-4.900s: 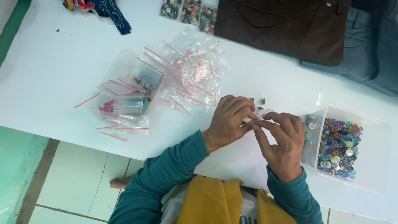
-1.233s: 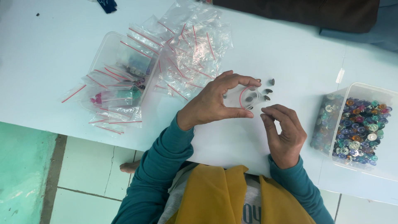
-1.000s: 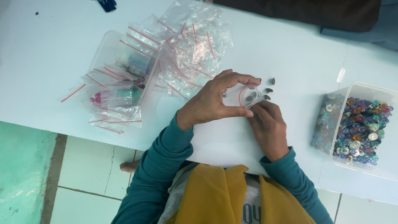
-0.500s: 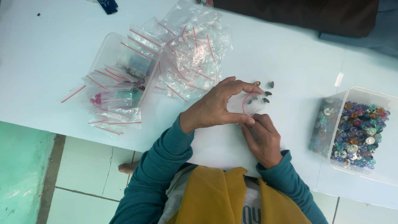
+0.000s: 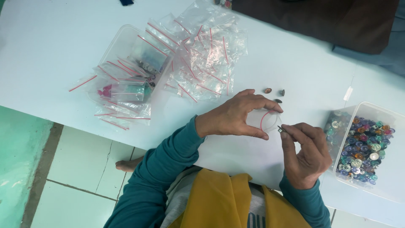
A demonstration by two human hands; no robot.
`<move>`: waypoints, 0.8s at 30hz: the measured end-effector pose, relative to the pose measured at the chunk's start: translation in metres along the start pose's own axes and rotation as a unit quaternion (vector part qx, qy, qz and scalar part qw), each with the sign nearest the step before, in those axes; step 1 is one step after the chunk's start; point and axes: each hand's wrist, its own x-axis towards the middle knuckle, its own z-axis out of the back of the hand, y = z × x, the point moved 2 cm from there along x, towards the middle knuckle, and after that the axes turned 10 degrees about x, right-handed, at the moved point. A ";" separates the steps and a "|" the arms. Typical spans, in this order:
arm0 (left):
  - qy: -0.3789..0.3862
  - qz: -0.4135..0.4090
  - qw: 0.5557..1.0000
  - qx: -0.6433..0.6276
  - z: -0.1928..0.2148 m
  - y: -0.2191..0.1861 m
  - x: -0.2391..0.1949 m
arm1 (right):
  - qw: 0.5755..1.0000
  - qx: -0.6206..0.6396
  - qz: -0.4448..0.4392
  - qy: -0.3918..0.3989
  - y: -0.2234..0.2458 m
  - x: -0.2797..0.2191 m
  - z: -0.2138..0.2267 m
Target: Sorting and placing small buttons into plastic zip-lock bags
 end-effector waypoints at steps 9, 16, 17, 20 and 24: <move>-0.007 -0.007 1.000 0.011 -0.003 0.001 0.001 | 1.000 -0.006 0.002 0.020 0.004 0.000 -0.004; -0.011 -0.008 1.000 0.010 -0.004 0.001 0.001 | 1.000 -0.009 0.001 0.017 0.002 -0.001 -0.003; -0.011 -0.009 1.000 0.011 -0.004 0.001 0.001 | 1.000 -0.009 0.001 0.018 0.003 -0.001 -0.002; -0.008 -0.006 1.000 0.013 -0.004 0.001 0.001 | 1.000 -0.012 0.004 0.018 0.003 -0.001 -0.001; -0.001 -0.005 1.000 0.014 -0.006 0.001 0.001 | 1.000 -0.013 0.012 0.019 0.005 0.000 -0.002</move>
